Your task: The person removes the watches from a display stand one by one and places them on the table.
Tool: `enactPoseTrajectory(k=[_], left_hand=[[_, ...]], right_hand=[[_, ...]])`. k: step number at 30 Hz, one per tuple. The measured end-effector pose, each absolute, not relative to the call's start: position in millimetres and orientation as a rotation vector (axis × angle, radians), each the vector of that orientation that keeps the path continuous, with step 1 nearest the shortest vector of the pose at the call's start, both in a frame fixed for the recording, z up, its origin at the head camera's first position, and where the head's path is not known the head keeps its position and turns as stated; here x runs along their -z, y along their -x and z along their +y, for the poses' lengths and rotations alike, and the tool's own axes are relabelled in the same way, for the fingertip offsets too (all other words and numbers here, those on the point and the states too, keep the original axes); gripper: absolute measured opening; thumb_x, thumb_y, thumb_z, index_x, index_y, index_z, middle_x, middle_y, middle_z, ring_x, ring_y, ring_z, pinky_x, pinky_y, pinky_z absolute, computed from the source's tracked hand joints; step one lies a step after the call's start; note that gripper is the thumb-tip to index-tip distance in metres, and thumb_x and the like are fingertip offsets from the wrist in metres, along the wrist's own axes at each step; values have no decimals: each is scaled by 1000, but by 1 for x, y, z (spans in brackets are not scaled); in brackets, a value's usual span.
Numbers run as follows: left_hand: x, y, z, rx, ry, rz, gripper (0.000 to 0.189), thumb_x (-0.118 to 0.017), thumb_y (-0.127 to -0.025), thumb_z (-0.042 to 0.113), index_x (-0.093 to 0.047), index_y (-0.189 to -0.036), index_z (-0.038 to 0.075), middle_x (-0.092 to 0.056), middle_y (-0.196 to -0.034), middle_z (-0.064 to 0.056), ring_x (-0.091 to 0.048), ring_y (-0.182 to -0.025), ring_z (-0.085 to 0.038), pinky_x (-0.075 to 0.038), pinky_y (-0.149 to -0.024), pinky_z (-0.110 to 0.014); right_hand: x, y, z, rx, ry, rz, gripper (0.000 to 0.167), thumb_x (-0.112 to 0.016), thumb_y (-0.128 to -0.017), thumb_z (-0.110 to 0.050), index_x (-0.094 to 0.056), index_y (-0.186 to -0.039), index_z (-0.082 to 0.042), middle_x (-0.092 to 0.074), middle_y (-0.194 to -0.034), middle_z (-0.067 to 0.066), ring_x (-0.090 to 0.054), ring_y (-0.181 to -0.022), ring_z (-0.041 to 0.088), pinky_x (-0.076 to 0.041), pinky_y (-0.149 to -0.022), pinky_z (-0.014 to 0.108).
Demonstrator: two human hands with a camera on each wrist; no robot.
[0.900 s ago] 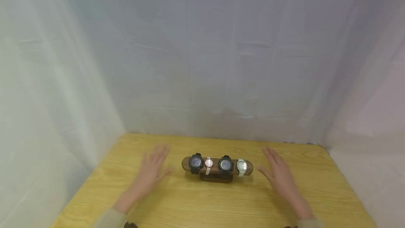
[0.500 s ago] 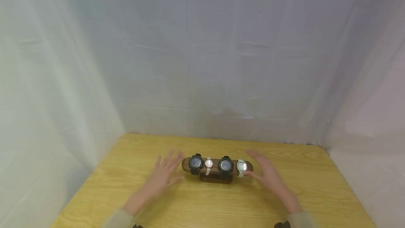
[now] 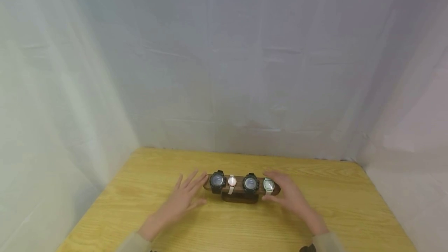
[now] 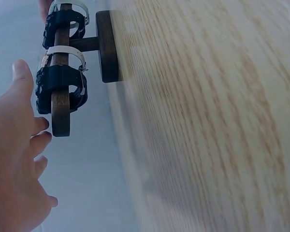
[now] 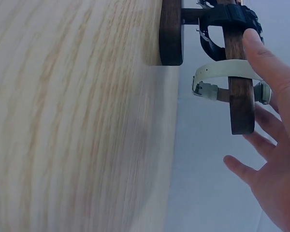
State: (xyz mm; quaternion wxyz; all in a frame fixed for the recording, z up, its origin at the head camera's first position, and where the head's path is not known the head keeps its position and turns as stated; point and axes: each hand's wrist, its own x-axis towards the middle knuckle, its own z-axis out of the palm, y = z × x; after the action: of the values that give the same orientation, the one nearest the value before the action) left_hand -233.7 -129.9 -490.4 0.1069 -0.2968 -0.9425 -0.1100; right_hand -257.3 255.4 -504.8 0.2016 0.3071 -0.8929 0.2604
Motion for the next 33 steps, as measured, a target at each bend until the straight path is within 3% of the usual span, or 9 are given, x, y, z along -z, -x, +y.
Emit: enactPoseTrajectory(k=[7,14,23,33], left_hand=[[488,231,-129,278,884,-2753,77,-42,-101,61,-33,-159,11,-28,-165,-3,-15,-155,-29,-8,-121,-64],[489,232,-129,205,891,-2736,82,-32,-100,67,-33,-159,11,-29,-165,-4,-19,-154,-29,-10,-121,-63],[490,233,-127,218,885,-2732,77,-56,-98,54,-34,-158,10,-30,-164,-4,-23,-153,-28,-11,-122,-62],[490,233,-124,204,881,-2730,77,-58,-98,53,-35,-158,10,-33,-164,-6,-25,-153,-29,-13,-122,-62]], right_hand=[[504,257,251,-668,-846,-2531,75,-89,-75,-29,-59,-140,-6,-63,-136,17,-55,-126,46,-49,-98,66],[503,256,249,-573,-846,-2491,73,-90,-74,-25,-61,-138,-7,-66,-131,17,-60,-121,43,-53,-94,63],[502,256,251,-509,-858,-2459,71,-90,-73,-28,-63,-136,-9,-68,-127,13,-63,-116,37,-56,-91,58],[503,257,257,-464,-886,-2418,72,-91,-72,-27,-63,-136,-11,-70,-125,8,-65,-113,34,-57,-90,57]])
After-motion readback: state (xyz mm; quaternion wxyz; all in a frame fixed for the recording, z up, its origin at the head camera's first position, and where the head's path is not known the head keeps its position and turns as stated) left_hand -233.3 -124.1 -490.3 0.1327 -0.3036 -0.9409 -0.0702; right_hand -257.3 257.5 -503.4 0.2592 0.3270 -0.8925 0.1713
